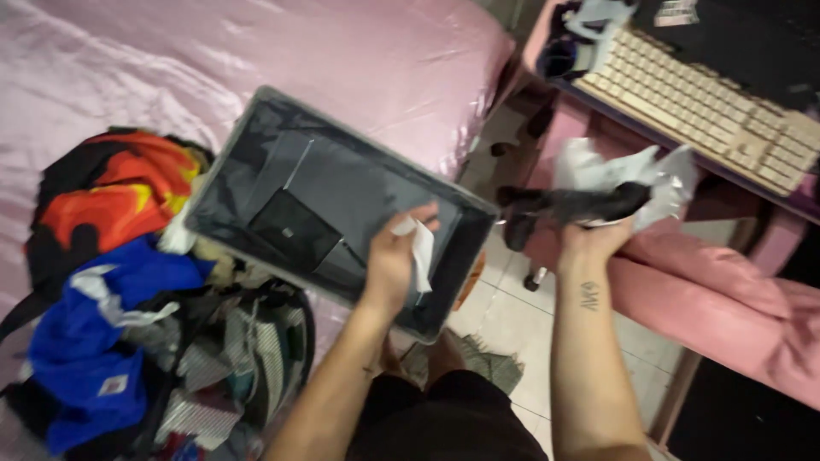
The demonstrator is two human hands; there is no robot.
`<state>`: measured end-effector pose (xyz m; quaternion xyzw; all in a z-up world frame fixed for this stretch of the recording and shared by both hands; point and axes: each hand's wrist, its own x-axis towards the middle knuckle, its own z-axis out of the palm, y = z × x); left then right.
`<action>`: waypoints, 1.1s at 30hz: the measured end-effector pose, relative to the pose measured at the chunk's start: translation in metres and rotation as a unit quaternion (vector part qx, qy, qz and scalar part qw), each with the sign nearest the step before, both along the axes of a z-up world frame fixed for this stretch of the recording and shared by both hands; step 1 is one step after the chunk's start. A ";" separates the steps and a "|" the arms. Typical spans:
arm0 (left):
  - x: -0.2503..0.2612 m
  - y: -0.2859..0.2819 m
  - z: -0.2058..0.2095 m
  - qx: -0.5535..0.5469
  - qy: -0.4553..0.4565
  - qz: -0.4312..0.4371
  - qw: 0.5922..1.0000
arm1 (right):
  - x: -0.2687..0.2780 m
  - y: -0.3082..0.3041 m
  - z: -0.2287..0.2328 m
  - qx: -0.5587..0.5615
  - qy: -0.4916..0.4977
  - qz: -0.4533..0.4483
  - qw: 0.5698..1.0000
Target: Transfer clothes and electronic items from a laundry basket and a bin onto a bed and then back into a bin.
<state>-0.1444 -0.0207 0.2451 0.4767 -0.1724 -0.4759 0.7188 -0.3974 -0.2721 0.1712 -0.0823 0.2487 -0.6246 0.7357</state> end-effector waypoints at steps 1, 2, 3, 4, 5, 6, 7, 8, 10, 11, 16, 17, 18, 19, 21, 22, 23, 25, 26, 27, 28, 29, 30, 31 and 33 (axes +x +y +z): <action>-0.004 0.006 -0.011 0.019 0.023 0.012 0.999 | -0.001 -0.004 -0.007 0.017 0.010 -0.017 1.000; -0.010 0.010 -0.021 0.037 0.049 0.023 0.998 | -0.005 -0.010 -0.013 0.033 0.022 -0.035 0.999; -0.012 0.015 -0.021 0.039 0.047 0.028 0.998 | -0.009 -0.008 -0.025 0.035 0.020 -0.029 0.999; -0.015 0.019 -0.022 0.082 0.066 0.034 0.994 | -0.017 -0.006 -0.036 0.021 -0.002 0.006 1.000; -0.018 0.023 -0.023 0.124 0.086 0.040 0.988 | -0.024 -0.003 -0.047 0.007 -0.025 0.040 0.999; -0.017 0.026 -0.015 0.124 0.085 0.045 0.988 | -0.004 0.025 -0.013 0.007 -0.026 0.045 0.999; -0.016 0.029 -0.008 0.137 0.103 0.052 0.984 | 0.015 0.054 0.021 -0.019 0.073 0.056 0.996; -0.016 0.033 0.000 0.149 0.122 0.058 0.980 | 0.033 0.084 0.055 -0.047 0.171 0.066 0.982; -0.027 0.040 -0.031 0.077 0.038 0.063 0.994 | 0.057 0.131 0.067 0.040 0.188 0.097 0.976; -0.034 0.044 -0.046 0.005 -0.048 0.064 0.997 | 0.068 0.155 0.074 0.127 0.204 0.125 0.963; -0.037 0.066 0.043 0.062 -0.373 0.226 0.898 | 0.128 0.244 -0.039 -0.121 0.505 0.162 0.839; -0.035 0.070 0.060 0.085 -0.501 0.280 0.815 | 0.138 0.256 -0.070 -0.203 0.497 0.204 0.819; -0.016 0.078 0.009 0.085 -0.500 0.276 0.817 | 0.149 0.275 -0.050 -0.199 0.499 0.202 0.819; -0.004 0.093 -0.042 0.114 -0.346 0.306 0.879 | 0.160 0.292 -0.030 -0.217 0.488 0.279 0.798; 0.012 0.123 -0.074 0.139 -0.178 0.321 0.920 | 0.177 0.315 0.007 -0.232 0.476 0.352 0.772; 0.024 0.133 -0.054 0.129 -0.123 0.321 0.930 | 0.184 0.320 0.025 -0.260 0.438 0.384 0.770; 0.036 0.143 -0.033 0.119 -0.067 0.319 0.938 | 0.192 0.325 0.044 -0.287 0.398 0.415 0.766; 0.044 0.153 -0.040 0.102 -0.069 0.326 0.937 | 0.199 0.325 0.082 -0.426 0.431 0.354 0.713; 0.048 0.161 -0.043 0.088 -0.071 0.334 0.936 | 0.203 0.327 0.101 -0.552 0.450 0.288 0.640; 0.047 0.164 -0.044 0.088 -0.070 0.334 0.936 | 0.202 0.329 0.111 -0.552 0.450 0.288 0.640; 0.048 0.168 -0.044 0.085 -0.054 0.338 0.936 | 0.202 0.332 0.122 -0.573 0.480 0.289 0.598; 0.049 0.173 -0.044 0.083 -0.038 0.341 0.936 | 0.203 0.336 0.132 -0.592 0.508 0.289 0.555; 0.050 0.175 -0.039 0.081 -0.040 0.343 0.935 | 0.201 0.339 0.133 -0.594 0.506 0.288 0.555; 0.051 0.176 -0.033 0.083 -0.002 0.314 0.946 | 0.200 0.343 0.133 -0.590 0.440 0.301 0.606; 0.048 0.180 -0.022 0.086 0.037 0.286 0.953 | 0.200 0.345 0.140 -0.581 0.371 0.315 0.652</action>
